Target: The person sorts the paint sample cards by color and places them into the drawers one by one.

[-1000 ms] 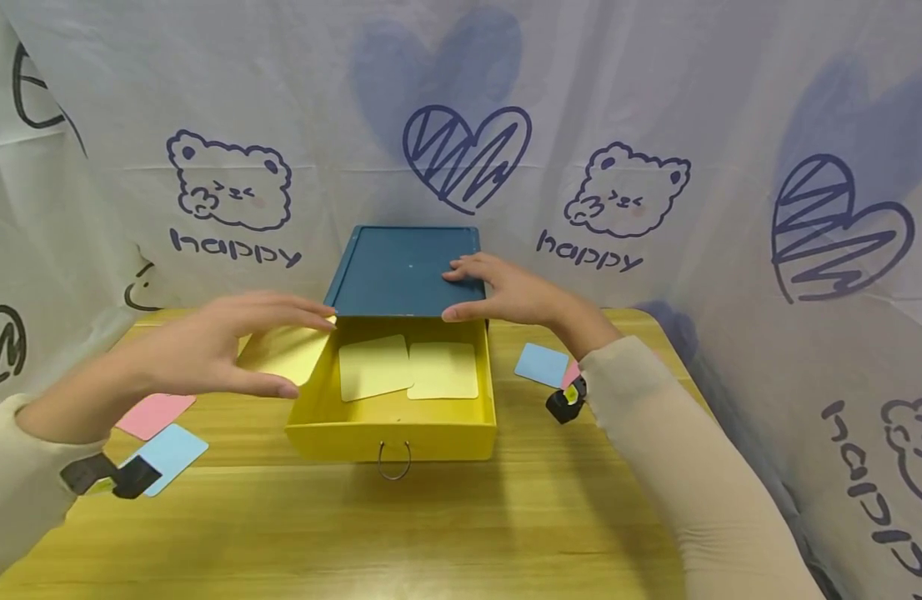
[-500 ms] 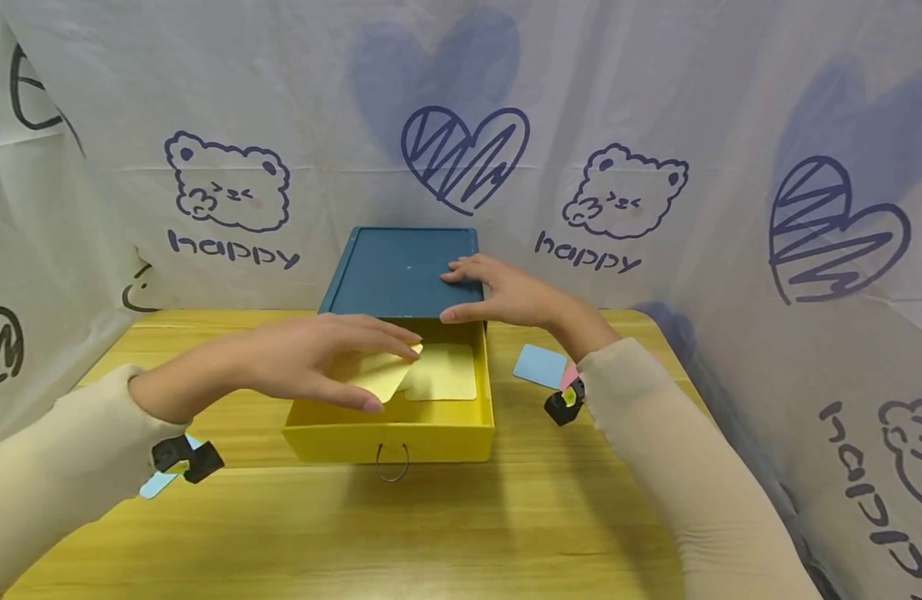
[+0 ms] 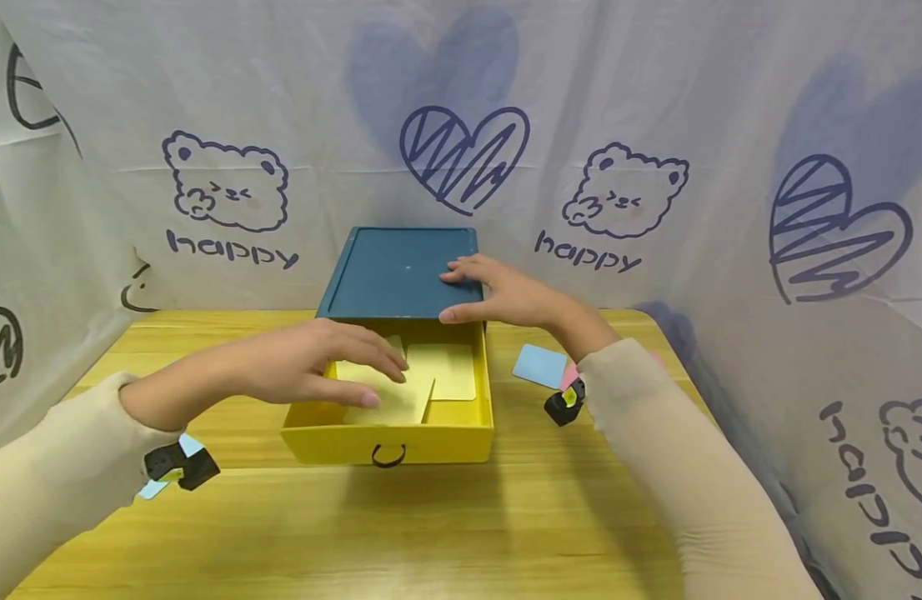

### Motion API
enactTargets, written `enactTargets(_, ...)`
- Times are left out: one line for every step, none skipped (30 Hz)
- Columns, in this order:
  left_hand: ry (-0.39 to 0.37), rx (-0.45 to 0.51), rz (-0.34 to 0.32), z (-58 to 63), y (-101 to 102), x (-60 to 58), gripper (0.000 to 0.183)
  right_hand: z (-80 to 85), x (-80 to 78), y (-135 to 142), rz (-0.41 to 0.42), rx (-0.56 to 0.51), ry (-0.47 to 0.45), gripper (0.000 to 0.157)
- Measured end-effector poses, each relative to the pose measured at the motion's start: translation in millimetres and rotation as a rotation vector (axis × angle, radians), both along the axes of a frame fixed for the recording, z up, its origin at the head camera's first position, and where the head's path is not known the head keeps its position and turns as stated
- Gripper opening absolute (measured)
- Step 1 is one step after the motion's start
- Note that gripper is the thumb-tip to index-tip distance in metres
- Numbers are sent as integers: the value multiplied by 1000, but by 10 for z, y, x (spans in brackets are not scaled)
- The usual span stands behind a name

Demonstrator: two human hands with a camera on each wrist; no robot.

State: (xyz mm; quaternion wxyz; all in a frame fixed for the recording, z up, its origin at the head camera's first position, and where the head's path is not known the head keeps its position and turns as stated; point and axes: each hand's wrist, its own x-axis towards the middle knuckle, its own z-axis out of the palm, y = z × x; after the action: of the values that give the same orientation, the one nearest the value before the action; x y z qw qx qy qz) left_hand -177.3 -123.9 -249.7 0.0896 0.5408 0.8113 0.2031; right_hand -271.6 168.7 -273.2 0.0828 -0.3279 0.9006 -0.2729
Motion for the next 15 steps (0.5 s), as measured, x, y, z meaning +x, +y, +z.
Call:
enactTargets(-6,-3,-6,1,-9,5,39,2,0,-1,1,-3,1,71)
enactTargets(-10,-12,-7,1,-17,10,38,5,1,-2,2,-5,0,71)
enactTargets(-15,-16,-6,-1,-25,16,38,6,2,-2,2,-8,-1,71)
enactTargets(-23,-25,2,-4,-37,27,38,7,3,-5,3,-9,-1,71)
enactTargets(-32,-29,12,-5,-52,41,38,7,5,-5,6,-10,-3,71)
enactTargets(-41,-27,20,-5,-70,60,39,5,6,-8,7,-10,-6,71)
enactTargets(-47,-22,28,-8,-92,80,39,3,7,-10,8,-8,-8,72)
enactTargets(-51,-12,34,-10,-116,105,39,0,8,-12,10,-7,-11,72)
enactTargets(-53,3,39,-7,-140,136,39,-3,8,-13,11,-8,-13,72)
enactTargets(-52,18,45,-1,-164,171,38,-6,9,-14,11,-9,-15,72)
enactTargets(-51,39,51,6,-190,210,37,-8,10,-13,12,-9,-15,72)
enactTargets(-48,63,54,9,-212,250,36,-10,10,-14,10,-10,-15,72)
enactTargets(-47,91,59,7,-230,292,35,-9,10,-13,9,-9,-13,71)
enactTargets(-51,118,68,8,-247,341,35,-8,11,-13,9,-10,-11,71)
enactTargets(-57,152,73,1,-260,390,34,-6,10,-11,9,-10,-9,71)
